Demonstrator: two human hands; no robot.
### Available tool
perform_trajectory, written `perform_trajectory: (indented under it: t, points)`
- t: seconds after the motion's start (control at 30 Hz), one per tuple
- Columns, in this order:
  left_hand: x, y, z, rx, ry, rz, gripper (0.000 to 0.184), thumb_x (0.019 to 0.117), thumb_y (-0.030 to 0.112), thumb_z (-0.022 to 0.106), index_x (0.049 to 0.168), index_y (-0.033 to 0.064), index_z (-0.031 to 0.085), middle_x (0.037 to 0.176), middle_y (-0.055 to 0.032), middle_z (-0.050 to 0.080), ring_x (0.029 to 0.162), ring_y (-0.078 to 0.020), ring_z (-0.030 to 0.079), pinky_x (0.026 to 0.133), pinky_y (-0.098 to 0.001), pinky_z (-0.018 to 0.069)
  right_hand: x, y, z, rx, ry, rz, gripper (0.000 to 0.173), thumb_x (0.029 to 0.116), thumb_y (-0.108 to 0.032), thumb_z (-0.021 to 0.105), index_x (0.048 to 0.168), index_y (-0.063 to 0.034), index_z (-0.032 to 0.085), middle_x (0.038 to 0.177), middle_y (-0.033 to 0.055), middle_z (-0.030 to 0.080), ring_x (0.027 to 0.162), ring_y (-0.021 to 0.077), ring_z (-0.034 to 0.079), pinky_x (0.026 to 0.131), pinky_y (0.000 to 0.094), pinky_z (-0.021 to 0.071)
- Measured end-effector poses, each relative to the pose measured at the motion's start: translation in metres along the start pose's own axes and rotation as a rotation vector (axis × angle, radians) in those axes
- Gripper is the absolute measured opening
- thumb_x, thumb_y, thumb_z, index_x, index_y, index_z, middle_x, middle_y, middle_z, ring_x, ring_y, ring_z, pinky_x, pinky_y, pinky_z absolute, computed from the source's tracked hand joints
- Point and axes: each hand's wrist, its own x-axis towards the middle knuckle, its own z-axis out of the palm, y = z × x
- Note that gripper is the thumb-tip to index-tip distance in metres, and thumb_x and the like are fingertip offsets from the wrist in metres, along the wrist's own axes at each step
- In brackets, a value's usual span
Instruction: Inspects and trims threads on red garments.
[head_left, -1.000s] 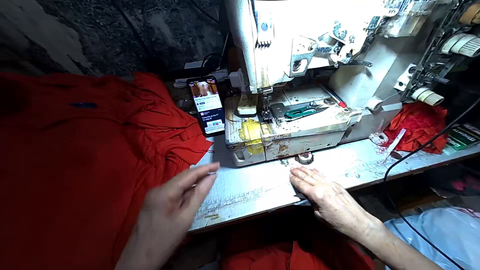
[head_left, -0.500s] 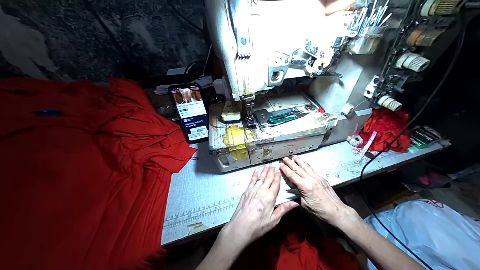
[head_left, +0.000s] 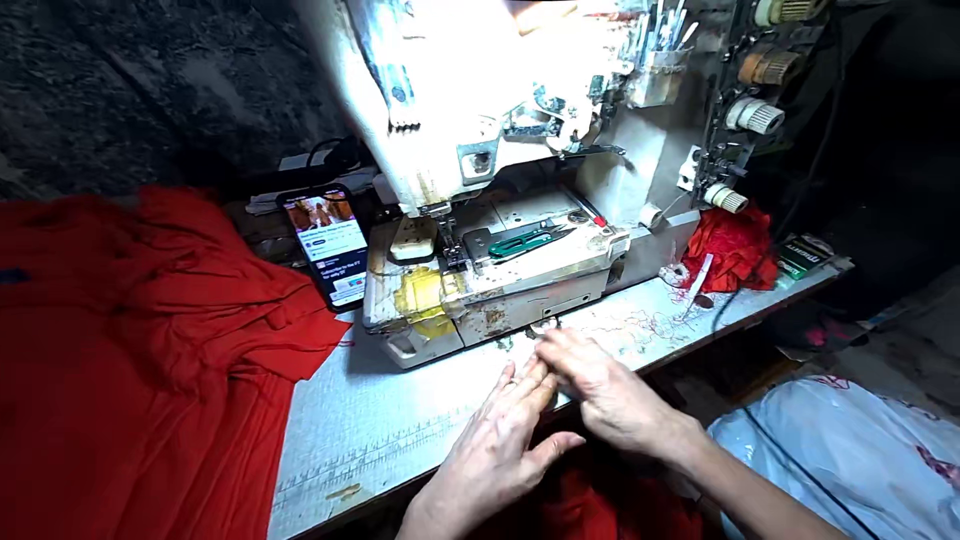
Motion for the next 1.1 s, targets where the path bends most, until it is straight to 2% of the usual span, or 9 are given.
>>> perform_trajectory:
  t: [0.1,0.2,0.33,0.53,0.6,0.7,0.83,0.97,1.1]
  points:
    - [-0.001,-0.011,-0.012,-0.041,0.034,0.081,0.05,0.0984,0.048,0.059,0.122,0.007,0.074,0.132,-0.0094,0.069,0.13,-0.0228,0.061,0.115,-0.0507,0.0415,-0.002,0.014,-0.007,-0.003,-0.087,-0.079,0.046,0.0935,0.005,0.051,0.136,-0.0066,0.066,0.145,0.0103,0.061,0.144,0.026,0.048,0.121,0.0501,0.0336]
    - [-0.019,-0.016,-0.028,-0.057,0.049,0.001,0.047,0.0981,0.036,0.067,0.129,0.0002,0.069,0.141,-0.0233,0.06,0.139,-0.0377,0.051,0.118,-0.0597,0.0337,-0.018,0.058,-0.04,-0.128,-0.077,0.05,0.055,0.0883,0.012,0.052,0.14,-0.0053,0.063,0.152,0.011,0.055,0.146,0.025,0.045,0.123,0.0491,0.0316]
    - [-0.028,-0.022,-0.014,-0.002,0.059,-0.049,0.061,0.0955,0.041,0.07,0.137,-0.0037,0.062,0.147,-0.0313,0.05,0.142,-0.0469,0.044,0.119,-0.0629,0.0282,-0.019,0.114,-0.085,-0.136,0.06,0.216,0.04,0.0957,0.01,0.053,0.134,0.0032,0.065,0.144,0.0205,0.059,0.138,0.0341,0.053,0.117,0.0496,0.0392]
    - [-0.031,-0.033,-0.009,-0.051,0.085,-0.023,0.061,0.0957,0.042,0.07,0.136,-0.0039,0.062,0.145,-0.0344,0.051,0.141,-0.0514,0.043,0.118,-0.0651,0.0266,-0.032,0.078,-0.084,-0.281,0.256,0.052,0.055,0.0767,0.009,0.062,0.13,-0.0001,0.067,0.138,0.0159,0.062,0.131,0.0332,0.057,0.105,0.0503,0.0495]
    - [-0.033,-0.038,-0.008,-0.095,0.105,-0.006,0.058,0.0955,0.041,0.07,0.133,-0.0033,0.065,0.142,-0.0338,0.054,0.141,-0.0496,0.043,0.119,-0.0633,0.0255,-0.046,0.073,-0.07,-0.178,0.116,0.058,0.049,0.0852,0.009,0.059,0.132,-0.0036,0.068,0.14,0.0126,0.063,0.134,0.0282,0.056,0.109,0.0456,0.048]
    - [-0.033,-0.039,-0.009,-0.118,0.097,0.005,0.056,0.0955,0.039,0.071,0.131,-0.0042,0.066,0.141,-0.0352,0.054,0.14,-0.0501,0.044,0.12,-0.0631,0.0248,-0.056,0.093,-0.066,-0.172,0.05,0.06,0.051,0.0849,0.011,0.054,0.13,-0.0067,0.07,0.142,0.0115,0.062,0.139,0.0278,0.052,0.114,0.0447,0.0438]
    - [-0.032,-0.037,-0.006,-0.095,0.109,-0.001,0.056,0.0953,0.039,0.071,0.131,-0.0028,0.066,0.14,-0.0333,0.056,0.139,-0.0497,0.046,0.119,-0.0637,0.0258,-0.044,0.135,-0.092,-0.236,0.12,0.158,0.039,0.0904,0.01,0.058,0.126,-0.0012,0.071,0.136,0.0165,0.065,0.131,0.034,0.057,0.11,0.0524,0.0455]
    - [-0.031,-0.036,-0.006,-0.077,0.115,-0.014,0.056,0.0957,0.04,0.07,0.131,-0.0032,0.067,0.139,-0.0331,0.057,0.137,-0.0502,0.048,0.118,-0.0633,0.0281,-0.033,0.146,-0.116,-0.356,0.183,0.366,0.038,0.0839,0.015,0.063,0.119,0.0035,0.072,0.126,0.0228,0.065,0.12,0.0433,0.059,0.1,0.0577,0.0486]
    - [-0.029,-0.035,-0.009,-0.095,0.098,-0.013,0.053,0.0966,0.036,0.069,0.129,-0.005,0.066,0.139,-0.0349,0.056,0.136,-0.0524,0.047,0.118,-0.0639,0.0274,-0.036,0.14,-0.122,-0.228,0.352,0.321,0.03,0.0928,0.01,0.059,0.12,0.0045,0.071,0.124,0.0229,0.066,0.116,0.0378,0.062,0.101,0.0518,0.0493]
